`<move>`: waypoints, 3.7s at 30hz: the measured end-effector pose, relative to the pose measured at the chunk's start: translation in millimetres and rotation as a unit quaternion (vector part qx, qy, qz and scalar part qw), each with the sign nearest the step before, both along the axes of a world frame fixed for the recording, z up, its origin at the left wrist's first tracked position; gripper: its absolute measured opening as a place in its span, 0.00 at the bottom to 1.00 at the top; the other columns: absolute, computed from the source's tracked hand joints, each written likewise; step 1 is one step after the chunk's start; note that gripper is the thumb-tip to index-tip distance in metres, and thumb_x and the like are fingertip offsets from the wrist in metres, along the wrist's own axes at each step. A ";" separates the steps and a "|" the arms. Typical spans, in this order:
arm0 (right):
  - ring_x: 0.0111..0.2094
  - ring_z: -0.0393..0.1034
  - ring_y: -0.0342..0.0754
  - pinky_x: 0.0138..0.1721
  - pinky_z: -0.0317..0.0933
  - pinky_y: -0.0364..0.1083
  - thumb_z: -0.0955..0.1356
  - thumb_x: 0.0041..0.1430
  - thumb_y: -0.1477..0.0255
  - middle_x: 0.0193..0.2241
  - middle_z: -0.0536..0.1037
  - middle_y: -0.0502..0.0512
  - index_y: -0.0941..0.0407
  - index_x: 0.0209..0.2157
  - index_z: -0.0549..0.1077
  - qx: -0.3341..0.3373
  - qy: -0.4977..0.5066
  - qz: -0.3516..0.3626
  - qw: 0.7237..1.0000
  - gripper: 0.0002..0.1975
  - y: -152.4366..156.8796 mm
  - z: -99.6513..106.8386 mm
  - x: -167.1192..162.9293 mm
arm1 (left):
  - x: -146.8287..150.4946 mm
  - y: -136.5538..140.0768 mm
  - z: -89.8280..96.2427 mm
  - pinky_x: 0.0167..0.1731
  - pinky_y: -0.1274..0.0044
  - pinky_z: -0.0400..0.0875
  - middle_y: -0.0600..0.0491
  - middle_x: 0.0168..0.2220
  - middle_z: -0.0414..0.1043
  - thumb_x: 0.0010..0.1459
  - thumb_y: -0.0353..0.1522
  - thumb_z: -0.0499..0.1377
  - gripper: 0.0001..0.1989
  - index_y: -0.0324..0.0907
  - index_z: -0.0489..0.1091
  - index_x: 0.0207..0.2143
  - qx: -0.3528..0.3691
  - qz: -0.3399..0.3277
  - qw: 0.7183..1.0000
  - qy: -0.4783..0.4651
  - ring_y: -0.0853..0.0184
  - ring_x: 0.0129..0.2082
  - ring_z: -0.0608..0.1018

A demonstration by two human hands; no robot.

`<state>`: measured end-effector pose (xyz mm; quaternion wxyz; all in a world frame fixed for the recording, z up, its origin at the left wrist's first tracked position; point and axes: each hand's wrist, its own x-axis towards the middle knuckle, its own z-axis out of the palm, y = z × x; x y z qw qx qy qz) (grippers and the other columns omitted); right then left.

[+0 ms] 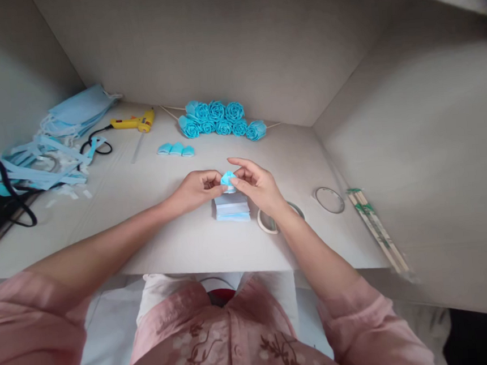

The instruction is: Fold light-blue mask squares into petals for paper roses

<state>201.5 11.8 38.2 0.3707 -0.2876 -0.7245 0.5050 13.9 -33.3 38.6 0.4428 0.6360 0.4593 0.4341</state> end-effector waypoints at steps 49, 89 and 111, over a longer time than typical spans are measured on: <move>0.28 0.69 0.43 0.31 0.56 0.41 0.66 0.58 0.70 0.26 0.79 0.52 0.58 0.27 0.78 0.059 -0.451 -0.178 0.873 0.11 51.4 1.0 68.0 | -4.8 4.4 -6.0 0.25 0.80 0.59 0.55 0.21 0.68 0.48 0.42 0.60 0.15 0.38 0.71 0.23 0.056 0.067 0.996 0.027 0.71 0.24 0.67; 0.37 0.71 0.48 0.36 0.56 0.44 0.62 0.61 0.72 0.36 0.79 0.55 0.54 0.36 0.75 0.239 -0.455 -0.265 0.816 0.09 7.5 -18.7 47.5 | -6.0 5.7 -7.3 0.24 0.80 0.57 0.56 0.20 0.66 0.49 0.42 0.60 0.15 0.39 0.69 0.21 0.052 0.076 0.995 0.038 0.72 0.23 0.66; 0.29 0.66 0.42 0.29 0.60 0.41 0.66 0.57 0.63 0.29 0.75 0.51 0.56 0.33 0.73 0.069 -0.104 -0.268 0.955 0.11 7.0 -15.7 45.9 | 0.5 -2.7 5.8 0.21 0.81 0.55 0.57 0.19 0.64 0.48 0.42 0.62 0.15 0.38 0.70 0.23 -0.042 0.033 0.997 -0.055 0.74 0.20 0.63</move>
